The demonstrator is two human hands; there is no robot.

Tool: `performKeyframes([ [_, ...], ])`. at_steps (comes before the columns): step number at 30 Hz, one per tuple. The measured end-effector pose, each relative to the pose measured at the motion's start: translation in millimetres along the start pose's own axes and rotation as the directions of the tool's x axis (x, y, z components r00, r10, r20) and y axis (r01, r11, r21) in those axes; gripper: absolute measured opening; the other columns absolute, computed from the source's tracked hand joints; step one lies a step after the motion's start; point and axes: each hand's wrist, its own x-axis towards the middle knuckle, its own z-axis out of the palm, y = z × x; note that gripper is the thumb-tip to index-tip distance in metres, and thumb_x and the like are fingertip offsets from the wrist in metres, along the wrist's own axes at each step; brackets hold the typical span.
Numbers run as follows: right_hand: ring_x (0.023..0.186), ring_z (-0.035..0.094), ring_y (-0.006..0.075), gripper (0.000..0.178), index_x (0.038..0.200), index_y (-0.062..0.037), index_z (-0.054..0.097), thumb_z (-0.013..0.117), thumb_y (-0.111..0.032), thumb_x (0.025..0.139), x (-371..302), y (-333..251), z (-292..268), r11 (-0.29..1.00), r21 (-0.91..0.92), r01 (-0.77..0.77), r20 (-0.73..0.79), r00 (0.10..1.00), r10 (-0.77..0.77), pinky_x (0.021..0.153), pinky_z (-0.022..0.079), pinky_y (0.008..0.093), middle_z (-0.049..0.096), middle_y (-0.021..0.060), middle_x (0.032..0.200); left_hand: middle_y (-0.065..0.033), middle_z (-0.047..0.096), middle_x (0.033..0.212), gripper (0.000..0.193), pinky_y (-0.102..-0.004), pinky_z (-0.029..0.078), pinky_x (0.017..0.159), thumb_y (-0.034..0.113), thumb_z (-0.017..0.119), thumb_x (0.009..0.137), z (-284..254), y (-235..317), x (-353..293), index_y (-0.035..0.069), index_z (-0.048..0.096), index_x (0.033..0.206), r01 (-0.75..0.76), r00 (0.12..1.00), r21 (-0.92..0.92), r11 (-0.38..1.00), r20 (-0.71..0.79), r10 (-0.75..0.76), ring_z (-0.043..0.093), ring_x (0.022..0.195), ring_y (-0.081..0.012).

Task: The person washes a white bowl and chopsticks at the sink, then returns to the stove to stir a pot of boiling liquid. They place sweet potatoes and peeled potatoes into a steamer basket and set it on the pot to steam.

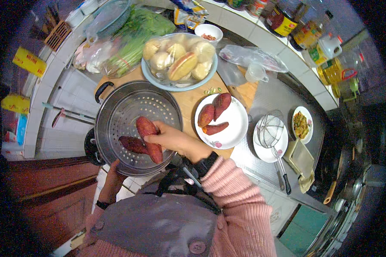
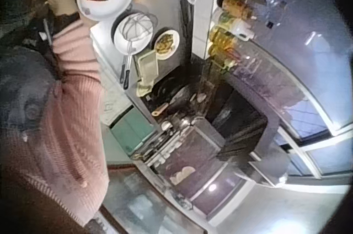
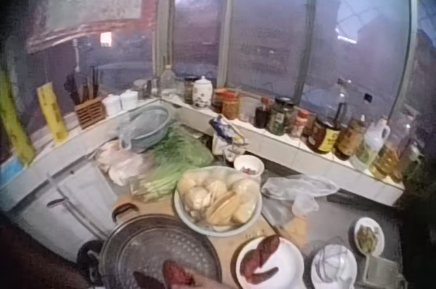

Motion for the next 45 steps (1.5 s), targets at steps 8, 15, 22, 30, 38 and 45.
performKeyframes([
  [8, 0.091, 0.061, 0.0267, 0.056, 0.117, 0.0013, 0.047, 0.073, -0.028, 0.076, 42.8, 10.2, -7.6, 0.853, -0.509, 0.114, -0.182, 0.954, -0.237, 0.081, 0.048, 0.0344, 0.063, 0.0166, 0.097, -0.0106, 0.048, 0.133, 0.051, -0.0416, 0.039, 0.101, 0.038, 0.047, 0.094, 10.4, 2.7, -6.9, 0.003, 0.043, 0.130, -0.018, 0.995, 0.064, 0.998, -0.098, 0.024, 0.047, 0.121, -0.0265],
  [15, 0.102, 0.059, 0.0362, 0.065, 0.127, -0.0067, 0.043, 0.073, -0.030, 0.074, 91.4, 3.2, 0.7, 0.298, -0.927, -0.226, -0.253, 0.966, -0.055, 0.083, 0.050, 0.0415, 0.058, 0.0221, 0.111, -0.0103, 0.048, 0.133, 0.051, -0.0412, 0.037, 0.101, 0.037, 0.047, 0.094, 11.5, 0.0, -4.5, 0.003, 0.042, 0.132, -0.034, 0.998, 0.042, 0.999, -0.058, 0.037, 0.046, 0.121, -0.0247],
  [22, 0.102, 0.060, 0.0330, 0.064, 0.129, -0.0107, 0.043, 0.072, -0.030, 0.076, 100.0, 13.3, 9.5, 0.229, -0.914, -0.336, -0.357, 0.932, -0.057, 0.083, 0.051, 0.0412, 0.050, 0.0186, 0.123, -0.0106, 0.041, 0.139, 0.061, -0.0419, 0.037, 0.104, 0.042, 0.052, 0.090, 17.5, 2.4, -9.0, 0.005, 0.037, 0.135, -0.030, 0.998, 0.029, 0.999, -0.056, 0.032, 0.043, 0.125, -0.0271],
  [30, 0.106, 0.056, 0.0358, 0.052, 0.122, -0.0087, 0.052, 0.063, -0.038, 0.080, 33.5, -20.7, -12.9, 0.400, -0.916, 0.041, -0.203, 0.812, -0.548, 0.087, 0.047, 0.0429, 0.052, 0.0210, 0.121, -0.0098, 0.052, 0.129, 0.050, -0.0399, 0.040, 0.098, 0.038, 0.046, 0.094, 15.6, -0.8, -7.2, 0.002, 0.045, 0.129, -0.039, 0.995, 0.022, 0.999, -0.094, 0.041, 0.051, 0.116, -0.0238],
  [38, 0.095, 0.060, 0.0358, 0.055, 0.117, -0.0037, 0.048, 0.070, -0.034, 0.078, -68.5, -6.2, -148.2, 0.575, -0.672, -0.467, -0.734, 0.314, -0.603, 0.082, 0.047, 0.0425, 0.060, 0.0209, 0.104, -0.0096, 0.054, 0.127, 0.046, -0.0399, 0.040, 0.099, 0.035, 0.045, 0.095, 7.3, -4.5, -2.2, 0.002, 0.047, 0.127, -0.004, 0.994, 0.026, 1.000, -0.110, 0.007, 0.051, 0.116, -0.0233],
  [45, 0.092, 0.063, 0.0384, 0.067, 0.121, -0.0038, 0.042, 0.072, -0.041, 0.074, -47.9, 20.8, -167.4, 0.720, -0.555, -0.416, -0.828, 0.357, -0.432, 0.082, 0.048, 0.0422, 0.064, 0.0228, 0.100, -0.0095, 0.053, 0.127, 0.046, -0.0394, 0.041, 0.098, 0.033, 0.047, 0.094, 12.9, 0.7, -4.9, 0.002, 0.047, 0.128, -0.006, 0.995, 0.011, 1.000, -0.101, 0.008, 0.051, 0.116, -0.0238],
])
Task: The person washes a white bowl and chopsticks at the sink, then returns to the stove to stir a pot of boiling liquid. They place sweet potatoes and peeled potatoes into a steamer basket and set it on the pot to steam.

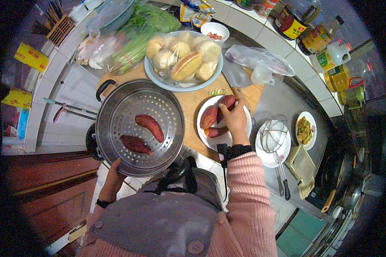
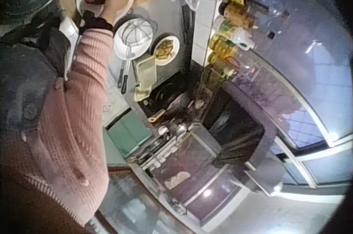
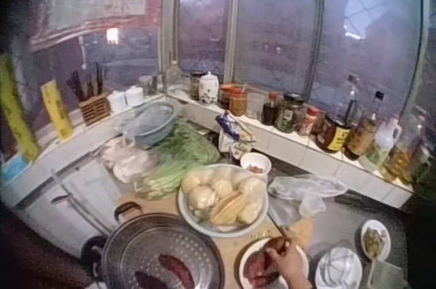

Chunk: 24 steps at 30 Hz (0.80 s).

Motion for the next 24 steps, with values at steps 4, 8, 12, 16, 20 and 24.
performKeyframes([
  [4, 0.085, 0.064, 0.0242, 0.055, 0.121, -0.0064, 0.043, 0.070, -0.029, 0.079, 1.3, 3.8, -5.0, 0.897, 0.442, 0.007, -0.038, 0.999, 0.011, 0.075, 0.051, 0.0343, 0.064, 0.0123, 0.098, -0.0094, 0.054, 0.127, 0.046, -0.0389, 0.041, 0.097, 0.034, 0.047, 0.094, -2.9, -2.3, 0.0, 0.001, 0.048, 0.127, -0.004, 1.000, 0.000, 1.000, -0.013, 0.004, 0.051, 0.116, -0.0233],
  [8, 0.096, 0.058, 0.0148, 0.048, 0.127, -0.0086, 0.043, 0.064, -0.021, 0.086, -10.6, -3.3, -47.5, 0.531, 0.836, -0.139, 0.257, 0.954, -0.156, 0.077, 0.049, 0.0290, 0.059, 0.0051, 0.109, -0.0092, 0.054, 0.127, 0.047, -0.0389, 0.041, 0.098, 0.034, 0.047, 0.094, -3.2, -2.2, 2.4, 0.002, 0.048, 0.127, 0.026, 1.000, 0.009, 1.000, -0.010, -0.025, 0.052, 0.116, -0.0228],
  [12, 0.102, 0.057, 0.0176, 0.051, 0.134, -0.0100, 0.037, 0.059, -0.018, 0.089, -17.8, -34.7, -64.7, 0.445, 0.852, -0.276, 0.444, 0.832, -0.333, 0.088, 0.047, 0.0348, 0.054, 0.0049, 0.120, -0.0101, 0.054, 0.127, 0.048, -0.0386, 0.040, 0.099, 0.036, 0.047, 0.093, -2.6, -2.7, 2.3, 0.003, 0.048, 0.128, -0.007, 1.000, -0.009, 1.000, 0.025, 0.007, 0.051, 0.116, -0.0220],
  [16, 0.097, 0.057, 0.0145, 0.055, 0.135, -0.0109, 0.039, 0.063, -0.013, 0.086, -25.5, -91.6, -51.7, 0.549, 0.793, -0.262, 0.497, 0.800, -0.337, 0.082, 0.048, 0.0288, 0.058, 0.0033, 0.110, -0.0119, 0.052, 0.129, 0.051, -0.0389, 0.039, 0.100, 0.038, 0.045, 0.094, -7.5, -11.3, 4.4, 0.001, 0.047, 0.129, -0.103, 0.992, 0.101, 0.989, 0.089, 0.094, 0.050, 0.118, -0.0233],
  [20, 0.096, 0.056, 0.0137, 0.059, 0.136, -0.0081, 0.038, 0.064, -0.010, 0.083, -34.3, -160.3, -18.0, 0.807, 0.582, 0.103, 0.630, 0.571, -0.527, 0.083, 0.046, 0.0281, 0.059, 0.0060, 0.106, -0.0107, 0.052, 0.126, 0.059, -0.0387, 0.040, 0.098, 0.038, 0.051, 0.091, -14.6, -18.1, 12.8, 0.007, 0.034, 0.137, -0.009, 0.999, -0.005, 1.000, 0.043, 0.009, 0.052, 0.112, -0.0233],
  [24, 0.096, 0.058, 0.0218, 0.060, 0.131, -0.0092, 0.042, 0.067, -0.013, 0.077, -44.8, -205.9, 46.0, 0.780, 0.395, 0.485, 0.709, 0.379, -0.595, 0.084, 0.046, 0.0309, 0.059, 0.0112, 0.104, -0.0103, 0.044, 0.134, 0.071, -0.0408, 0.041, 0.096, 0.038, 0.056, 0.088, -12.3, -15.7, 11.6, 0.010, 0.021, 0.142, -0.003, 0.996, -0.018, 1.000, 0.085, 0.004, 0.050, 0.113, -0.0242],
])
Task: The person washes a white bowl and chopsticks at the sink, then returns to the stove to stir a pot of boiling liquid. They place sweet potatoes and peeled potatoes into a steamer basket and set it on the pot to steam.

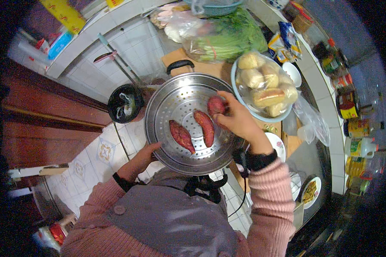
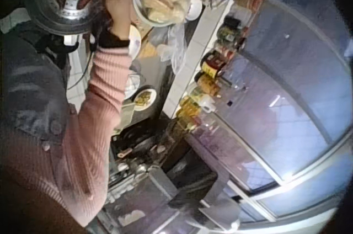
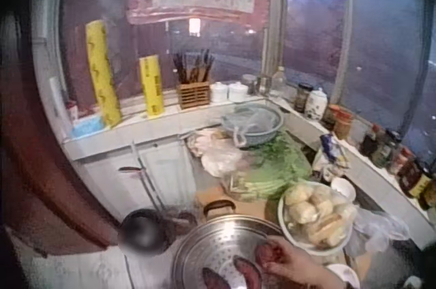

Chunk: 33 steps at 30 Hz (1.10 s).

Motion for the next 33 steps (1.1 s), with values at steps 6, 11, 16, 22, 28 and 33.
performKeyframes([
  [6, 0.098, 0.056, 0.0315, 0.052, 0.121, -0.0140, 0.050, 0.064, -0.011, 0.071, 74.0, -4.9, 70.9, 0.542, -0.791, 0.284, 0.183, 0.955, -0.234, 0.085, 0.046, 0.0413, 0.058, 0.0111, 0.105, -0.0097, 0.043, 0.134, 0.069, -0.0403, 0.042, 0.096, 0.036, 0.056, 0.090, 11.8, 5.2, -9.3, 0.011, 0.019, 0.143, -0.059, 0.993, 0.008, 0.998, -0.105, 0.060, 0.051, 0.113, -0.0237],
  [11, 0.102, 0.055, 0.0259, 0.048, 0.120, -0.0180, 0.051, 0.060, -0.008, 0.075, 87.8, -0.9, 115.2, 0.283, -0.827, 0.486, 0.439, 0.872, -0.216, 0.087, 0.043, 0.0403, 0.057, 0.0056, 0.109, -0.0076, 0.047, 0.130, 0.072, -0.0403, 0.043, 0.093, 0.037, 0.058, 0.088, 5.0, 4.8, -3.5, 0.013, 0.018, 0.143, -0.031, 0.997, 0.066, 0.997, -0.071, 0.036, 0.052, 0.111, -0.0224],
  [16, 0.109, 0.054, 0.0298, 0.059, 0.130, -0.0182, 0.046, 0.059, -0.004, 0.075, 79.2, -2.3, 109.5, 0.421, -0.810, 0.408, 0.330, 0.911, -0.249, 0.091, 0.043, 0.0432, 0.054, 0.0076, 0.124, -0.0069, 0.047, 0.130, 0.073, -0.0398, 0.042, 0.093, 0.037, 0.058, 0.086, 8.4, 11.5, -8.5, 0.015, 0.019, 0.143, -0.047, 0.997, 0.055, 0.997, -0.053, 0.050, 0.051, 0.112, -0.0219],
  [22, 0.102, 0.058, 0.0362, 0.059, 0.133, -0.0162, 0.042, 0.063, -0.011, 0.078, 8.2, -7.1, 40.0, 0.853, -0.493, 0.171, -0.008, 0.979, -0.201, 0.082, 0.049, 0.0405, 0.055, 0.0166, 0.120, -0.0067, 0.047, 0.130, 0.068, -0.0399, 0.042, 0.093, 0.032, 0.057, 0.085, 10.4, 16.1, -9.7, 0.013, 0.023, 0.141, -0.038, 0.999, 0.007, 0.999, -0.019, 0.038, 0.052, 0.112, -0.0225],
  [28, 0.093, 0.059, 0.0309, 0.054, 0.131, -0.0123, 0.045, 0.064, -0.010, 0.080, -82.7, 12.8, 9.9, 0.950, -0.270, -0.158, -0.281, 0.956, 0.079, 0.080, 0.048, 0.0390, 0.057, 0.0165, 0.111, -0.0111, 0.048, 0.130, 0.070, -0.0392, 0.045, 0.093, 0.029, 0.058, 0.087, -4.1, 7.3, 1.9, 0.013, 0.019, 0.143, 0.074, 0.997, 0.014, 0.997, -0.028, -0.074, 0.053, 0.111, -0.0247],
  [33, 0.079, 0.061, 0.0230, 0.050, 0.129, -0.0103, 0.048, 0.065, -0.012, 0.081, -108.2, 32.3, -0.6, 0.969, -0.182, -0.164, -0.420, 0.904, 0.074, 0.068, 0.050, 0.0324, 0.060, 0.0123, 0.104, -0.0114, 0.054, 0.124, 0.052, -0.0386, 0.043, 0.095, 0.035, 0.051, 0.090, -10.8, 10.7, 4.7, 0.008, 0.040, 0.133, 0.098, 0.995, -0.002, 0.995, 0.029, -0.098, 0.056, 0.108, -0.0237],
])
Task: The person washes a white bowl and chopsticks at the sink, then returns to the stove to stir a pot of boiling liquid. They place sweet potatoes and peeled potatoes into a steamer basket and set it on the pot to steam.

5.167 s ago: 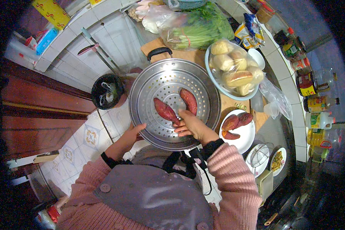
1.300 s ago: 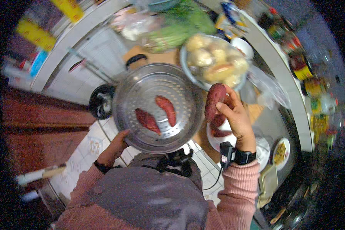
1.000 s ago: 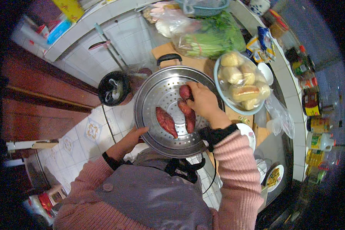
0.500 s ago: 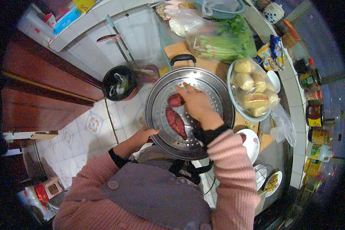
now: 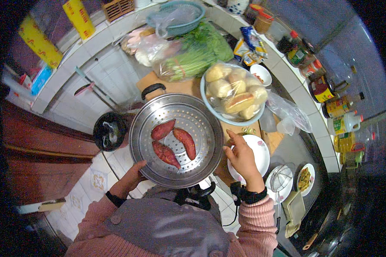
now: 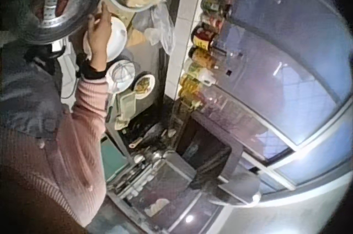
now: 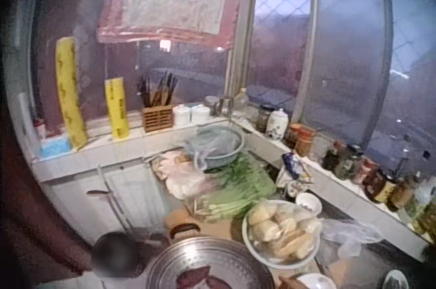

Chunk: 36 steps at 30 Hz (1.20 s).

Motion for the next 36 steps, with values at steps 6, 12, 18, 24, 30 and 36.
performKeyframes([
  [6, 0.084, 0.063, 0.0202, 0.042, 0.128, -0.0087, 0.049, 0.059, -0.010, 0.087, 14.0, 27.5, -16.3, 0.981, 0.190, -0.029, -0.169, 0.984, 0.061, 0.069, 0.051, 0.0314, 0.061, 0.0137, 0.107, -0.0109, 0.058, 0.118, 0.041, -0.0402, 0.041, 0.098, 0.025, 0.044, 0.090, 5.3, 1.1, 0.0, 0.000, 0.047, 0.123, -0.020, 0.996, -0.053, 0.998, -0.085, 0.016, 0.057, 0.107, -0.0252],
  [12, 0.086, 0.062, 0.0177, 0.048, 0.133, -0.0076, 0.043, 0.058, -0.017, 0.089, 22.9, 54.9, -19.7, 0.918, 0.283, -0.279, -0.107, 0.942, 0.319, 0.073, 0.049, 0.0292, 0.062, 0.0126, 0.106, -0.0132, 0.055, 0.124, 0.043, -0.0424, 0.041, 0.100, 0.023, 0.043, 0.089, 8.0, 2.1, -1.9, -0.001, 0.045, 0.125, -0.024, 0.991, -0.020, 1.000, -0.135, 0.021, 0.054, 0.113, -0.0280],
  [18, 0.085, 0.064, 0.0338, 0.033, 0.108, -0.0067, 0.061, 0.053, -0.031, 0.088, -18.2, 49.2, -0.9, 0.955, 0.033, -0.294, 0.062, 0.954, 0.292, 0.076, 0.049, 0.0398, 0.066, 0.0187, 0.090, -0.0116, 0.059, 0.114, 0.032, -0.0399, 0.044, 0.094, 0.021, 0.043, 0.091, 5.8, -1.8, -1.7, -0.001, 0.053, 0.113, -0.034, 0.994, -0.051, 0.998, -0.110, 0.028, 0.056, 0.107, -0.0236],
  [24, 0.086, 0.062, 0.0369, 0.032, 0.105, -0.0081, 0.064, 0.053, -0.032, 0.087, -72.8, 47.6, 28.8, 0.965, -0.030, -0.262, 0.204, 0.943, 0.262, 0.076, 0.049, 0.0445, 0.065, 0.0199, 0.093, -0.0125, 0.058, 0.116, 0.033, -0.0399, 0.045, 0.095, 0.021, 0.042, 0.090, 10.9, -1.1, -5.2, -0.001, 0.053, 0.112, -0.062, 0.995, -0.042, 0.997, -0.083, 0.059, 0.056, 0.108, -0.0247],
  [30, 0.091, 0.062, 0.0373, 0.038, 0.115, -0.0076, 0.059, 0.051, -0.034, 0.088, -82.2, 52.9, 31.9, 0.939, -0.138, -0.316, 0.152, 0.930, 0.336, 0.079, 0.048, 0.0454, 0.064, 0.0191, 0.100, -0.0124, 0.058, 0.117, 0.035, -0.0404, 0.044, 0.096, 0.022, 0.042, 0.090, 29.7, 4.0, -5.6, -0.001, 0.054, 0.113, -0.041, 0.999, 0.029, 0.999, -0.032, 0.042, 0.056, 0.108, -0.0250],
  [36, 0.086, 0.063, 0.0370, 0.039, 0.116, -0.0062, 0.058, 0.053, -0.031, 0.087, -91.6, 69.8, 28.9, 0.922, -0.141, -0.360, 0.035, 0.929, 0.368, 0.076, 0.049, 0.0446, 0.066, 0.0190, 0.092, -0.0121, 0.054, 0.126, 0.042, -0.0431, 0.041, 0.101, 0.027, 0.046, 0.091, 44.9, 4.6, 7.1, 0.000, 0.050, 0.123, 0.019, 0.999, 0.159, 0.987, 0.030, -0.025, 0.052, 0.116, -0.0249],
])
